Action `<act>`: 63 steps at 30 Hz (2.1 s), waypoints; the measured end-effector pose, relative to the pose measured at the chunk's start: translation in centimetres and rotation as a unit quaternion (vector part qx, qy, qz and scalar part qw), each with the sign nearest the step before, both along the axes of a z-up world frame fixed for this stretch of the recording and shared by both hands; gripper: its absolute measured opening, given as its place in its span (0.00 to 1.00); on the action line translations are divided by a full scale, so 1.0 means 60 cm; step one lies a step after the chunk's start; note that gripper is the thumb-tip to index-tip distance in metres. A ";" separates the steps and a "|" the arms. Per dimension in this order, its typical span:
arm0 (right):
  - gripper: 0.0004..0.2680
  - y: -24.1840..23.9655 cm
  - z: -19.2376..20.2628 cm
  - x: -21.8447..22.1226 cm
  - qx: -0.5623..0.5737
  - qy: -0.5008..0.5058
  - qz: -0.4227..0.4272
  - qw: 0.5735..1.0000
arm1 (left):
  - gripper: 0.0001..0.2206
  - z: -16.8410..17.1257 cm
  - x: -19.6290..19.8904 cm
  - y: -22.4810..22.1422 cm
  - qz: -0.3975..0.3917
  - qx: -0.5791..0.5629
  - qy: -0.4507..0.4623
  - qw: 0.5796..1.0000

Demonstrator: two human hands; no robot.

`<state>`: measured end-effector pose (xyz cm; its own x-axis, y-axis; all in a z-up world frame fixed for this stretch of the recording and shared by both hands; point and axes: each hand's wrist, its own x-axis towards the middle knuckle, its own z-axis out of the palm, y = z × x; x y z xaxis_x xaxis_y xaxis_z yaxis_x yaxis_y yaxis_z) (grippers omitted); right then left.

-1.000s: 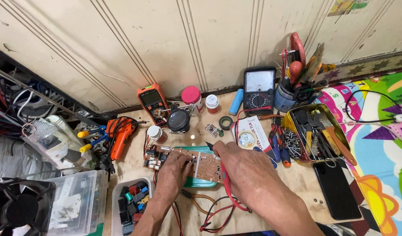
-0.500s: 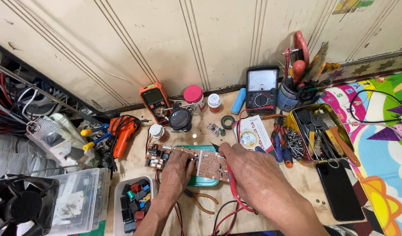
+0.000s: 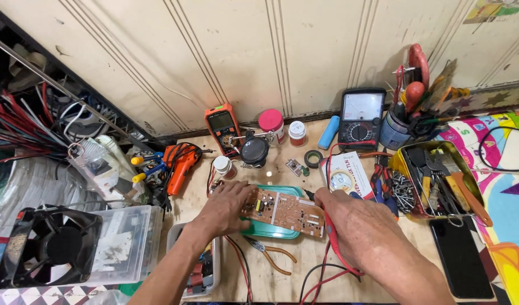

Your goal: Testing components on a printed circuit board using a multimeter and a desoldering pump to troubleshoot electronics.

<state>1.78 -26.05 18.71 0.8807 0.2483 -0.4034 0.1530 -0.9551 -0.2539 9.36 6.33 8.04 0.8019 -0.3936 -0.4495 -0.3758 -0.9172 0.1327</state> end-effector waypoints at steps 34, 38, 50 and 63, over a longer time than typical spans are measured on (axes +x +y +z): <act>0.11 0.067 0.071 0.030 0.233 -0.037 -0.378 0.895 | 0.47 0.324 -0.123 0.033 0.255 -0.325 0.074 0.908; 0.10 0.098 0.092 0.038 0.455 -0.078 -0.476 0.749 | 0.48 0.325 -0.139 0.035 0.210 -0.353 0.071 0.909; 0.10 0.159 0.063 0.056 0.593 -0.066 -0.483 0.641 | 0.38 0.313 -0.151 0.035 0.169 -0.496 0.091 0.847; 0.12 0.187 0.051 0.075 0.665 -0.031 -0.502 0.553 | 0.32 0.332 -0.134 -0.010 0.473 -0.635 0.392 0.468</act>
<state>6.30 -14.83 21.78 0.8461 -0.3375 -0.4127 -0.2362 0.4568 -0.8577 1.30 5.74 27.97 0.6724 -0.3781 -0.6363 0.7394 0.3822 0.5543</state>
